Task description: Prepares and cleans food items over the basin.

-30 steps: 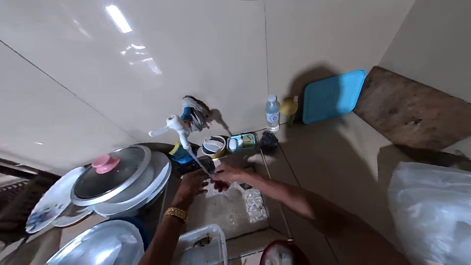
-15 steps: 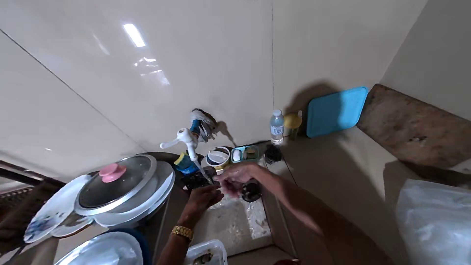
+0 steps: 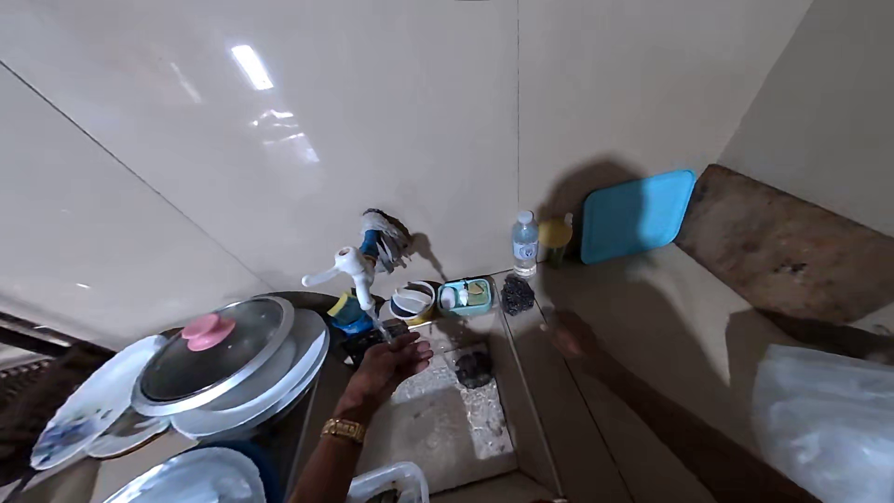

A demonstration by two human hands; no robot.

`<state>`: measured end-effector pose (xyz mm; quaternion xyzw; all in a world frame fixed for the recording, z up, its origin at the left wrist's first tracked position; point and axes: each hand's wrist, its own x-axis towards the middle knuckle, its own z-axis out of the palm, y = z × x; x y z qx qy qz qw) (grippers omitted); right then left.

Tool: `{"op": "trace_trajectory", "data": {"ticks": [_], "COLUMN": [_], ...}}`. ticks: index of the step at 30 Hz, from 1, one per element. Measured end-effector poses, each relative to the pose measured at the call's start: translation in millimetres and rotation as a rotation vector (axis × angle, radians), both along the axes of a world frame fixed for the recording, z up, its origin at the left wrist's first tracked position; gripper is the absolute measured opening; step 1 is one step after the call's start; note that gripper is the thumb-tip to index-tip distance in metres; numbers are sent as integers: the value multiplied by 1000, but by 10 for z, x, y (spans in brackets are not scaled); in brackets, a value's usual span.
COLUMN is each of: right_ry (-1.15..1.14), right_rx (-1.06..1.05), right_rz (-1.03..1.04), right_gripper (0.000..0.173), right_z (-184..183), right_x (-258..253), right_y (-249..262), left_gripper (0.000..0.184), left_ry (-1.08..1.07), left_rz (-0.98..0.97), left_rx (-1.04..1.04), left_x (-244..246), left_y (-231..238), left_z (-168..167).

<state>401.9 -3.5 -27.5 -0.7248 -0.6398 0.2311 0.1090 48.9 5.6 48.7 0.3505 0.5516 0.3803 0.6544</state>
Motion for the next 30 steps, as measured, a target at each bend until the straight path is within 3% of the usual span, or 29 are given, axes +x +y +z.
{"op": "trace_trajectory", "data": {"ticks": [3,4,7,9,11,14,17,19,22,23,25,27,30], "right_ry": [-149,-172,-46,78,156,66,-107,-104,28,77,250,409,535], "right_rx": [-6,46,182,104,68,112,35,47,-14,-3,188,218,186], "right_rz": [-114,-125,99,444,586,378,176,298,596,607,379,12,-349], "right_gripper": [91,97,81,70,66,62,78,85,68,64,47,37,40], "right_z": [-602,-736,-828,-649,-475,-445,-610,-688,-515,-466,-436,-319,-230], "right_x": [-109,-229,-582,-755,-852,-753,-678,-705,-824,-830,-811,-783,-714], "right_y": [-99,-94,-129,-158,-210,-262,-168,-178,-176,-174,-200,-142,100], "left_gripper": [32,32,32,33,33,29,28,29,29,30,32,32,32], "left_ry": [39,54,76,73,66,46,20,17,34,43,64,72,84], "left_rz": [-13,-15,-16,-2,1,40,61,56,54,45,38,38,42], "left_rx": [-15,-20,-32,-29,-28,-31,-5,-6,-27,-33,-31,-20,-18], "left_x": [40,51,113,159,142,107,57,70,94,95,76,67,84], "left_y": [40,51,36,24,19,1,-12,-5,-10,-18,-37,-41,-69], "left_z": [19,13,-7,-6,-24,-39,-27,-31,-24,-19,-11,-7,32]}}
